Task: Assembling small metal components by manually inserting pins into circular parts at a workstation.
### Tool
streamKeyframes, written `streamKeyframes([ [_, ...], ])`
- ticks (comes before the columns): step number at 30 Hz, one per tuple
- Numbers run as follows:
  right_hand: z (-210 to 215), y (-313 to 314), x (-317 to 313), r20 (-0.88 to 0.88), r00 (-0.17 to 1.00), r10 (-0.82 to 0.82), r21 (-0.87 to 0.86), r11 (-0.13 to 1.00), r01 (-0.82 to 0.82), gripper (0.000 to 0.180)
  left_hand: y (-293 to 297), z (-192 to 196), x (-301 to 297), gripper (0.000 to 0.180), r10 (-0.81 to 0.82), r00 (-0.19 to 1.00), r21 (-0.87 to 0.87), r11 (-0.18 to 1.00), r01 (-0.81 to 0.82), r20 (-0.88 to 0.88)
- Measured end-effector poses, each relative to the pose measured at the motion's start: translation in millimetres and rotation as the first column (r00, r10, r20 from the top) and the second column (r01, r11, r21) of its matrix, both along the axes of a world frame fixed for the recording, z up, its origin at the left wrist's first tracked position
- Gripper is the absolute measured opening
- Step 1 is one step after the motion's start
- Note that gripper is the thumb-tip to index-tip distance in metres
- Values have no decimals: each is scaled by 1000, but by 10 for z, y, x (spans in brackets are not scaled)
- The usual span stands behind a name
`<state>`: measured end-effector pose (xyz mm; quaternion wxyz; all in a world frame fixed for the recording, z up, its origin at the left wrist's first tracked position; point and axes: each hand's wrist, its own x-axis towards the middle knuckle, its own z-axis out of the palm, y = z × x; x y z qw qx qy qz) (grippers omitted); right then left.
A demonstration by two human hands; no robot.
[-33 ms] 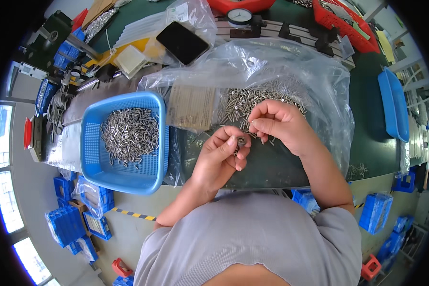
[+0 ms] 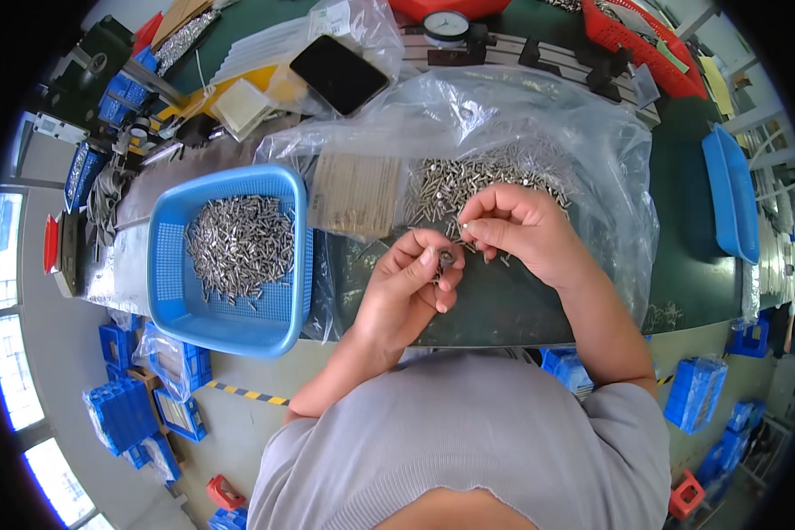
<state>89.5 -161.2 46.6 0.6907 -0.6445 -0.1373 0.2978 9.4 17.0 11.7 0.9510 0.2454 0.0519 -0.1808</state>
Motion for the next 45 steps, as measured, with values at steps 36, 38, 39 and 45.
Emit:
streamKeyframes([
  [36, -11, 141, -97, 512, 849, 128, -155, 986, -55, 19, 15, -33, -17, 21, -28, 999, 68, 997, 30, -35],
  [38, -35, 154, -101, 607, 787, 115, -146, 989, -32, 20, 11, -24, -19, 22, -30, 999, 39, 999, 31, -33],
  [39, -33, 164, -112, 674, 735, 75, -140, 990, 28, 21, -2, -14, -24, 22, -5, 998, 53, 999, 8, -58],
  [45, -67, 217, -127, 809, 588, 5, -112, 983, 145, 17, -9, -41, -71, 23, 85, 995, 71, 994, -81, -53],
])
